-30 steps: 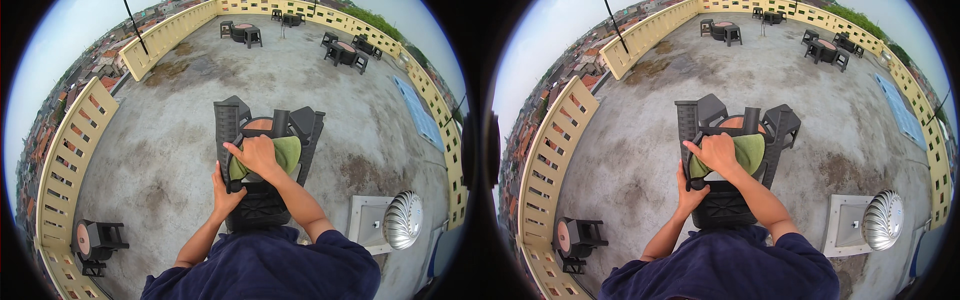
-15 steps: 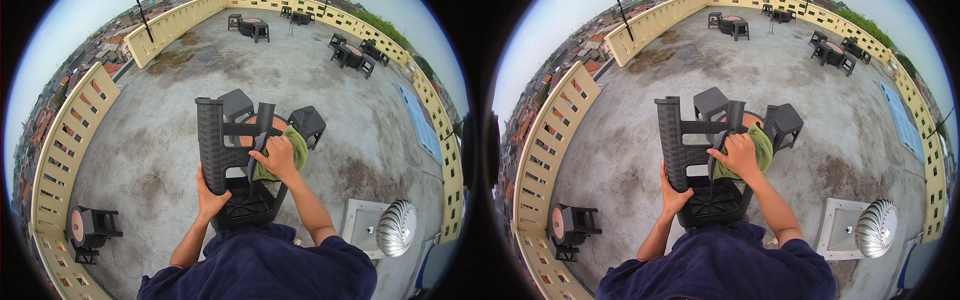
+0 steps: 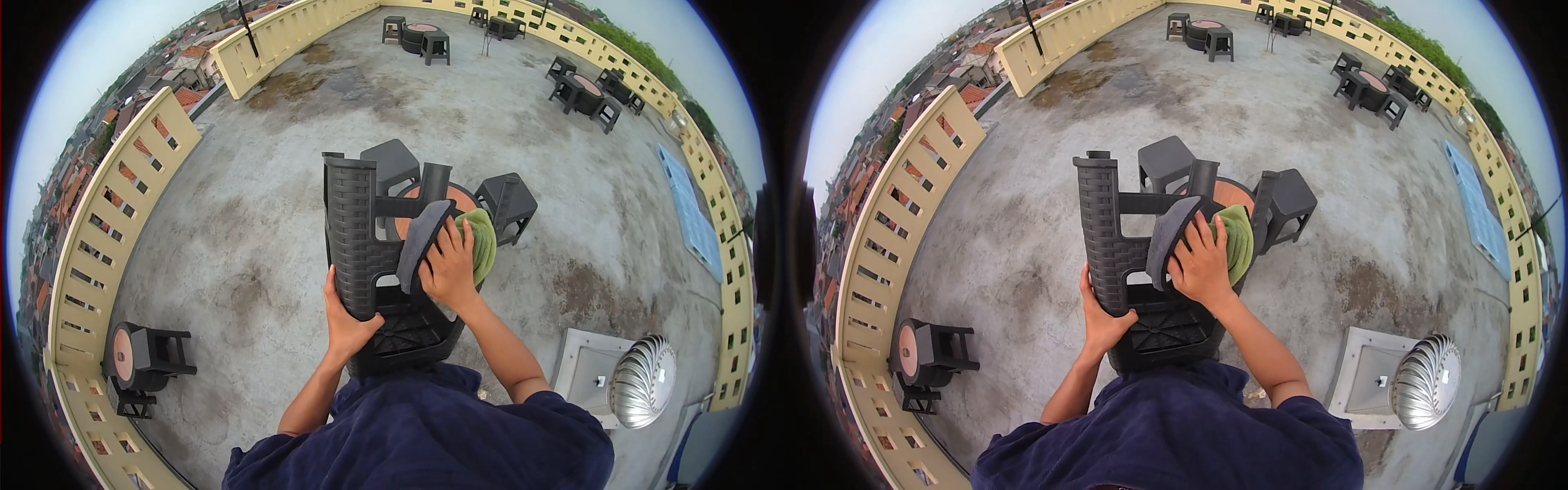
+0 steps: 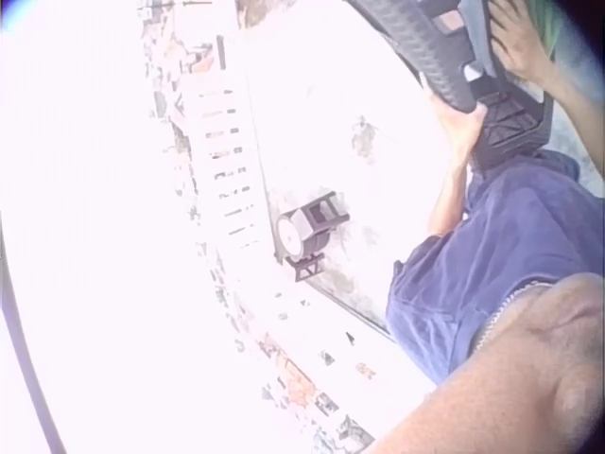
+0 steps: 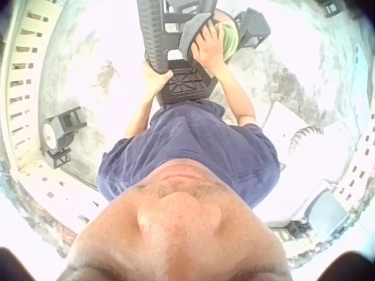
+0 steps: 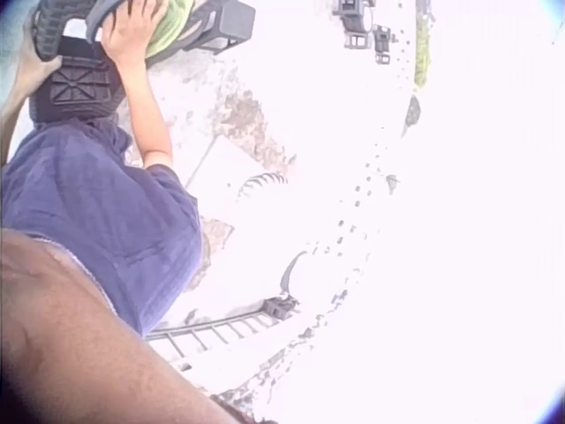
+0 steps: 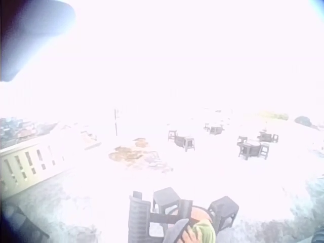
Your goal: Cleaning a black plastic chair with a green cloth on a rooftop.
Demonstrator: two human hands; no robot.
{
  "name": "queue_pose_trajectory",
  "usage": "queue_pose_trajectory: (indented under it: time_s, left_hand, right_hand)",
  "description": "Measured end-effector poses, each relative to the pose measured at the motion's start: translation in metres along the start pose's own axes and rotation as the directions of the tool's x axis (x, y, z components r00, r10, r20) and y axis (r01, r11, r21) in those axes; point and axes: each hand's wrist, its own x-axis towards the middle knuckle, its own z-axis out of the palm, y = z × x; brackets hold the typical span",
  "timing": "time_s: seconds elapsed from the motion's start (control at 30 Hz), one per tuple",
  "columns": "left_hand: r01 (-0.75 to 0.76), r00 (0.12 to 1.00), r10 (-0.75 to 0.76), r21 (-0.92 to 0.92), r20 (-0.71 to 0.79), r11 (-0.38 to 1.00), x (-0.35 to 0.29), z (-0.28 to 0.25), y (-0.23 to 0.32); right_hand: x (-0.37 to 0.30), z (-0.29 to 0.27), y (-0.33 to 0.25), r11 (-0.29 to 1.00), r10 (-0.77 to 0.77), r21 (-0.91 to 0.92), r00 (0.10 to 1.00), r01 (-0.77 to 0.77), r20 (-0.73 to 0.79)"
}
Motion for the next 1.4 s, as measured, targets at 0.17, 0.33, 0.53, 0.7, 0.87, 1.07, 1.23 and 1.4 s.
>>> queue_pose_trajectory:
  time_s: [0.17, 0.33, 0.53, 0.7, 0.87, 1.07, 1.23, 1.4]
  left_hand:
    - [-0.060, 0.998, 0.060, 0.000, 0.008, 0.998, 0.003, 0.005, -0.010]
    - [-0.065, 0.998, 0.064, -0.094, -0.015, 0.993, -0.003, 0.001, -0.006]
    - [-0.061, 0.997, 0.065, 0.114, -0.030, 0.992, 0.001, 0.008, 0.010]
    - [-0.104, 0.995, 0.104, 0.138, 0.001, 0.985, 0.003, 0.009, 0.004]
    - [0.006, 0.997, -0.022, 0.206, 0.076, 0.979, 0.005, 0.013, 0.010]
    - [-0.075, 0.988, 0.044, 0.201, 0.150, 0.977, 0.000, 0.016, -0.032]
    - [0.001, 1.000, 0.002, 0.111, -0.025, 0.994, -0.006, 0.009, 0.008]
    - [-0.082, 0.992, 0.096, 0.168, -0.078, 0.982, -0.007, 0.000, -0.003]
  right_hand:
    - [-0.002, 0.019, -0.059, 0.980, -0.185, 0.074, 0.983, 0.185, -0.015]
    - [-0.033, 0.023, -0.031, 0.959, -0.283, 0.019, 0.959, 0.284, -0.024]
    - [0.008, 0.010, -0.038, 0.976, -0.180, 0.138, 0.982, 0.171, 0.060]
    - [0.055, 0.017, -0.049, 0.952, -0.279, 0.137, 0.960, 0.275, 0.005]
    - [0.105, -0.001, -0.040, 0.982, -0.190, 0.004, 0.977, 0.191, -0.102]
    - [0.048, 0.017, -0.069, 0.964, -0.266, 0.047, 0.962, 0.263, 0.059]
    - [-0.014, 0.031, -0.025, 0.932, -0.338, 0.108, 0.937, 0.346, -0.084]
    - [-0.036, 0.034, 0.033, 0.991, -0.081, 0.102, 0.995, 0.087, -0.064]
